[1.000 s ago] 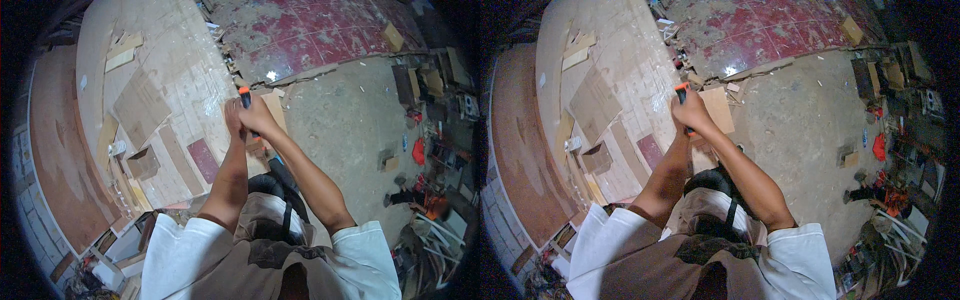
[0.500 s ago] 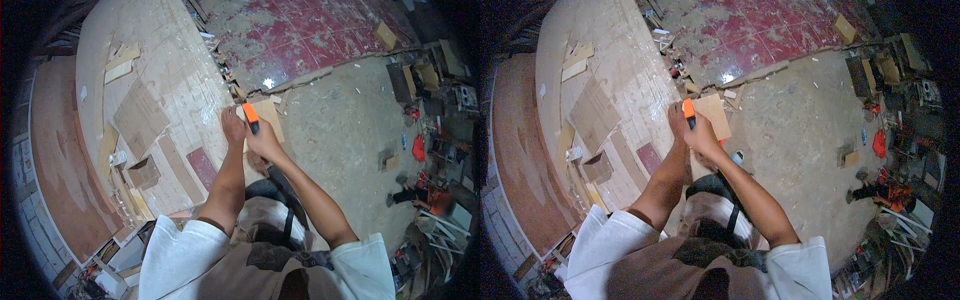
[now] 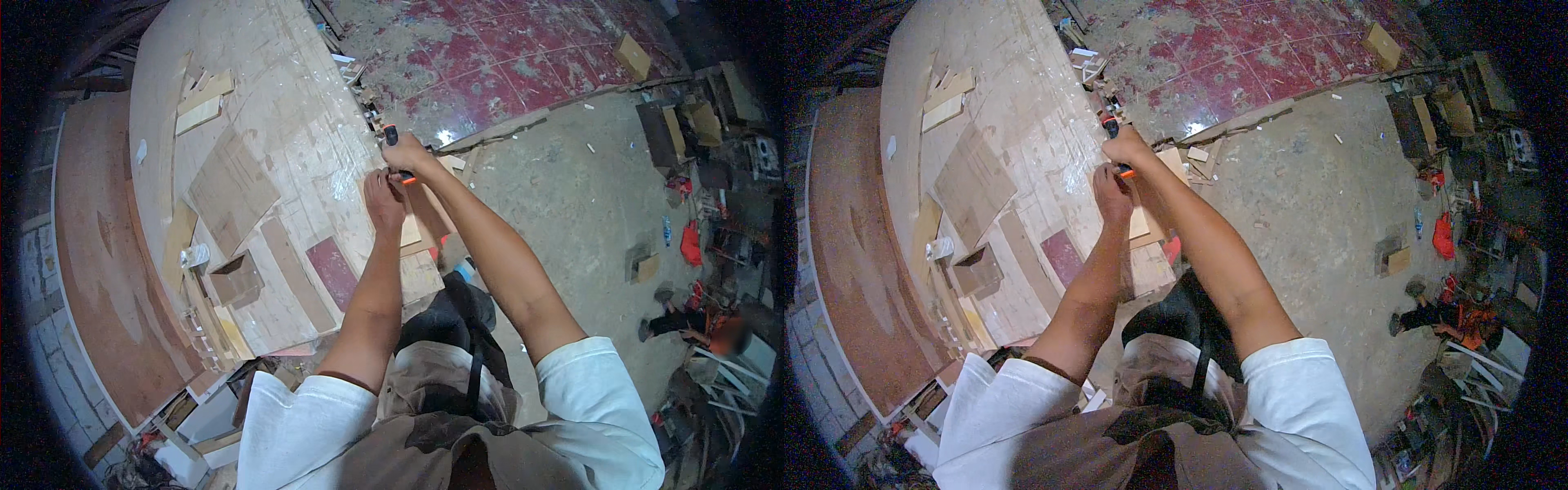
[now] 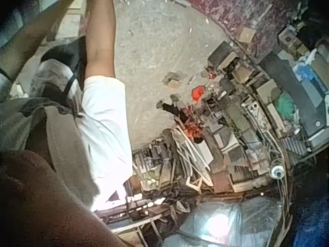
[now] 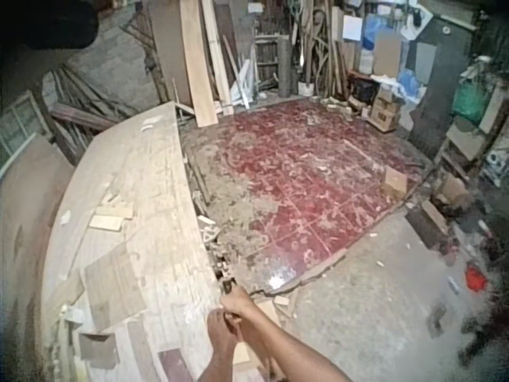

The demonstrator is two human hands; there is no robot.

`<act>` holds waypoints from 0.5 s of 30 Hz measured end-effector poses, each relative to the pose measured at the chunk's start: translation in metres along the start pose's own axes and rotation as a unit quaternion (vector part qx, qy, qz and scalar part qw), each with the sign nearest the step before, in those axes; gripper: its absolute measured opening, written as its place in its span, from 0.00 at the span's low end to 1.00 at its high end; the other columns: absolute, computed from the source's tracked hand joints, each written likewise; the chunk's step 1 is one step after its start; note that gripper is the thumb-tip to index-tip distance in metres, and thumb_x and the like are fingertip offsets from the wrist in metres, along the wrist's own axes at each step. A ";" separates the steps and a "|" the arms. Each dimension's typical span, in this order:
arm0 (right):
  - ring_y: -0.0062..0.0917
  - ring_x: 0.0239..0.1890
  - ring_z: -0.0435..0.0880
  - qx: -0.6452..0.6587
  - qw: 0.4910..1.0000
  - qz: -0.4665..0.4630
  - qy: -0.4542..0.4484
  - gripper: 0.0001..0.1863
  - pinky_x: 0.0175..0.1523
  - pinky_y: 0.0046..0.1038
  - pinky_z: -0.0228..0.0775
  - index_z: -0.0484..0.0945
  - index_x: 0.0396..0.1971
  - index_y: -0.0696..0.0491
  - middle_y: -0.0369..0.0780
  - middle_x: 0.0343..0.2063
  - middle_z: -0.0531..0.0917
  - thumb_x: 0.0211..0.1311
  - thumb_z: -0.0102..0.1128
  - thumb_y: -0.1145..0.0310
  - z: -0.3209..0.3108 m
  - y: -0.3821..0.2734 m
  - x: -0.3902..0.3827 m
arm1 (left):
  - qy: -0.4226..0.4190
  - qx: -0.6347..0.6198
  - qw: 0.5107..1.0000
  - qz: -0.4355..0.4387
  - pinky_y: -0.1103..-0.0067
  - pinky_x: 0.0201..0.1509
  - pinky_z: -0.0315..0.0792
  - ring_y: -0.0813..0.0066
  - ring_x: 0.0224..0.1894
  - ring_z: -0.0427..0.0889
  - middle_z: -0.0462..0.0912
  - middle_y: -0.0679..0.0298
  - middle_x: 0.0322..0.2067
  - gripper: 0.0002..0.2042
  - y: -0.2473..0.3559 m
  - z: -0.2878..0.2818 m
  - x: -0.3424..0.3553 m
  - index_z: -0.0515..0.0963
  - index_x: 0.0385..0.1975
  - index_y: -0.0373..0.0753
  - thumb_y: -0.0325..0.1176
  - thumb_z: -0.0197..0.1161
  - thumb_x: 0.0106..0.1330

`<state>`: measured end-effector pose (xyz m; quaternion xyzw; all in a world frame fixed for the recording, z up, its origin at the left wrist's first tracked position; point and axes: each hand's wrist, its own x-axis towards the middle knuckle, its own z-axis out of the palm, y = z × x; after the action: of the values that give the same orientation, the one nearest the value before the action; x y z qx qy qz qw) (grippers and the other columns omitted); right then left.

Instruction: Using a handsaw to cut a small piece of wood held against a workbench.

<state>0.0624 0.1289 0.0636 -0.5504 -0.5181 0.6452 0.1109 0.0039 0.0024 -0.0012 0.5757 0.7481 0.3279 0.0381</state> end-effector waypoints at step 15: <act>0.35 0.29 0.82 0.015 0.988 -0.151 0.035 0.14 0.38 0.36 0.73 0.75 0.31 0.59 0.46 0.22 0.81 0.43 0.60 0.69 0.035 0.014 -0.061 | 0.035 -0.184 0.979 -0.079 0.64 0.58 0.65 0.52 0.51 0.71 0.73 0.53 0.45 0.19 -0.043 0.018 -0.012 0.73 0.47 0.35 0.27 0.62 0.52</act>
<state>0.0619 0.0602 0.0834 -0.4867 -0.5813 0.6090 0.2329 -0.0204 -0.0053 -0.0415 0.4865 0.7185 0.4759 0.1434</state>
